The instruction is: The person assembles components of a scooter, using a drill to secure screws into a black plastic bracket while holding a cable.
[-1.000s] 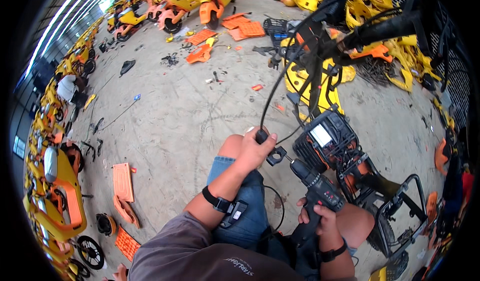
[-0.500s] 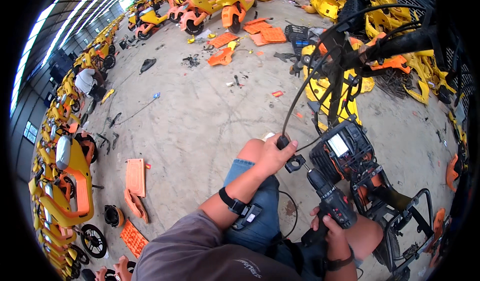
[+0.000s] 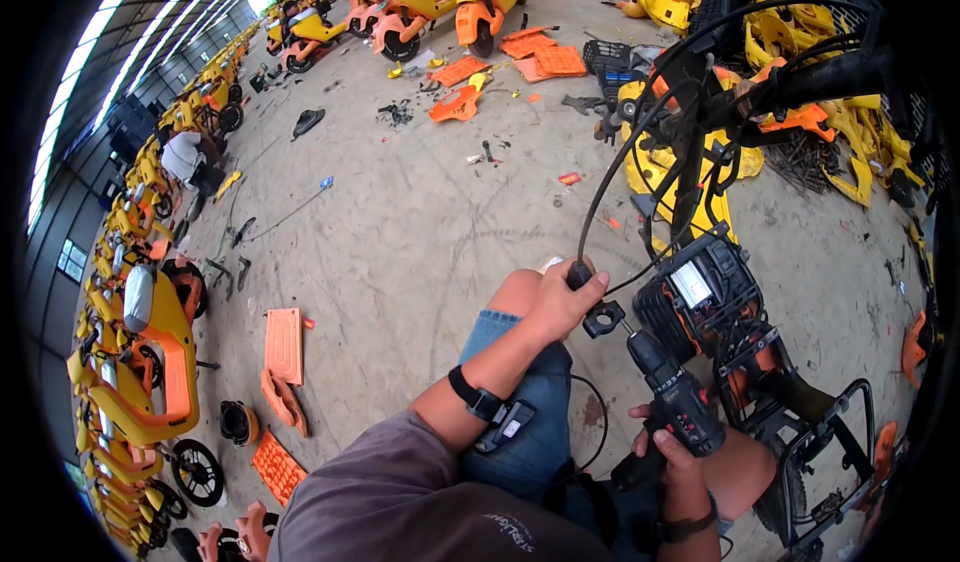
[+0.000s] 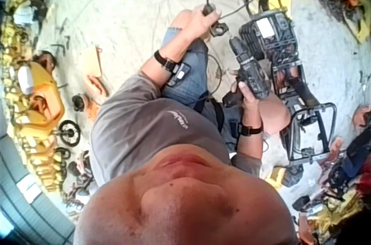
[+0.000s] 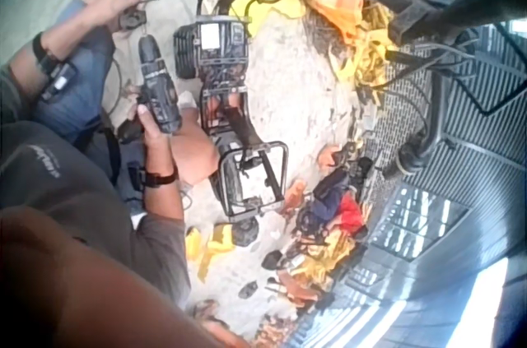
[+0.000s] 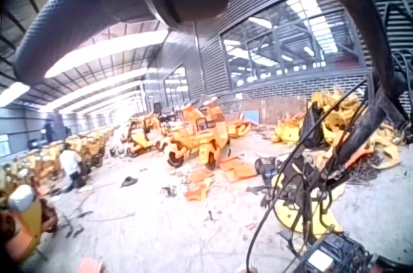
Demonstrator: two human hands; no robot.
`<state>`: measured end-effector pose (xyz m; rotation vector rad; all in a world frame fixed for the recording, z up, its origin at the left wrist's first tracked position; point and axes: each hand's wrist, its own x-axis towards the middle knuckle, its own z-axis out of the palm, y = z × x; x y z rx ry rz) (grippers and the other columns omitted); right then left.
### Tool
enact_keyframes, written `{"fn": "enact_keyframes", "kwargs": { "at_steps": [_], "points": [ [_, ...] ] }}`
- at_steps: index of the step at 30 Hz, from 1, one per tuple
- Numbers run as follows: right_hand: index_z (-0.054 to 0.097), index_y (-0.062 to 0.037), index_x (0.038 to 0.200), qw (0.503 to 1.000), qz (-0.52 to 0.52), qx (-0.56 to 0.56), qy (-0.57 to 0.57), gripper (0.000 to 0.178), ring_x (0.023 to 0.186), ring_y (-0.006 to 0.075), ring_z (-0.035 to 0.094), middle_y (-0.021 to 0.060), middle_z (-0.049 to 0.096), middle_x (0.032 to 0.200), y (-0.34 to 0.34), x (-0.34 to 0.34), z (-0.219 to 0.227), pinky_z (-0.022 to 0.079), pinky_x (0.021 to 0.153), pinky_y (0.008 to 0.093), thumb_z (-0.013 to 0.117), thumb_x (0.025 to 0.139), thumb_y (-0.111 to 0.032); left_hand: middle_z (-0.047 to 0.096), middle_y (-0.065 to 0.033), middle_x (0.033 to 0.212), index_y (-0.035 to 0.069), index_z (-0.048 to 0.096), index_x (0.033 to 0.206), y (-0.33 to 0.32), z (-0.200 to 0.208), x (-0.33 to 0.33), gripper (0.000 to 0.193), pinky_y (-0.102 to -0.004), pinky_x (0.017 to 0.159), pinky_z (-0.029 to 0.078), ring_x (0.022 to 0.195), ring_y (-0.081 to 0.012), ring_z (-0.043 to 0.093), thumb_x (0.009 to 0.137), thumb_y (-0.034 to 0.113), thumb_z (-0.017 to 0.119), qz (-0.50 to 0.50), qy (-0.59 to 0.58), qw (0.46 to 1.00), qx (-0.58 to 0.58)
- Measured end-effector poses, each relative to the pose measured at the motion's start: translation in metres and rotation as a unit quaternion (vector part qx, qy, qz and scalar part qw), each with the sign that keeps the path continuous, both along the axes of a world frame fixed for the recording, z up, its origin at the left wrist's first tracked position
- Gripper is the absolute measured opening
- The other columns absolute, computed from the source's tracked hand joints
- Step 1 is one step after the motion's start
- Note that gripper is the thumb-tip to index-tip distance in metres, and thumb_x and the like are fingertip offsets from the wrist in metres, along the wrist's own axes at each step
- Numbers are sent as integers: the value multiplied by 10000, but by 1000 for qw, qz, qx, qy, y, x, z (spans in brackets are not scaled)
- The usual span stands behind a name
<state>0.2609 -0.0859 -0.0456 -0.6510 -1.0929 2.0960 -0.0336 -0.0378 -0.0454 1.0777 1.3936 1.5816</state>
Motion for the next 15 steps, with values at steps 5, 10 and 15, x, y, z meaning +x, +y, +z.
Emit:
{"fn": "enact_keyframes", "kwargs": {
  "at_steps": [5, 10, 15],
  "points": [
    [472, 39, 1285, 1000, 9, 0, 10, 470, 687, 193, 621, 191, 628, 1039, 0, 4, -6, 555, 687, 357, 636, 875, -123, 405, 76, 638, 73, 489, 729, 0, -4, -2, 321, -250, 524, 300, 602, -37, 353, 941, 248, 654, 1, 19, 1000, 4],
    [485, 29, 1263, 1000, 3, -8, 11, 451, 684, 192, 619, 165, 619, 992, -1, 2, -1, 553, 686, 357, 641, 875, -140, 408, 79, 638, 73, 486, 725, 1, 0, 0, 322, -250, 522, 301, 602, -36, 356, 942, 244, 650, 2, 14, 1000, 2],
    [493, 16, 1259, 1000, 3, -13, 1, 447, 686, 188, 619, 157, 620, 993, -1, 2, 0, 549, 681, 348, 646, 877, -158, 415, 80, 640, 71, 495, 728, 1, -3, -3, 321, -249, 521, 305, 603, -34, 362, 942, 252, 652, -3, 19, 1000, -2]
  ]
}}
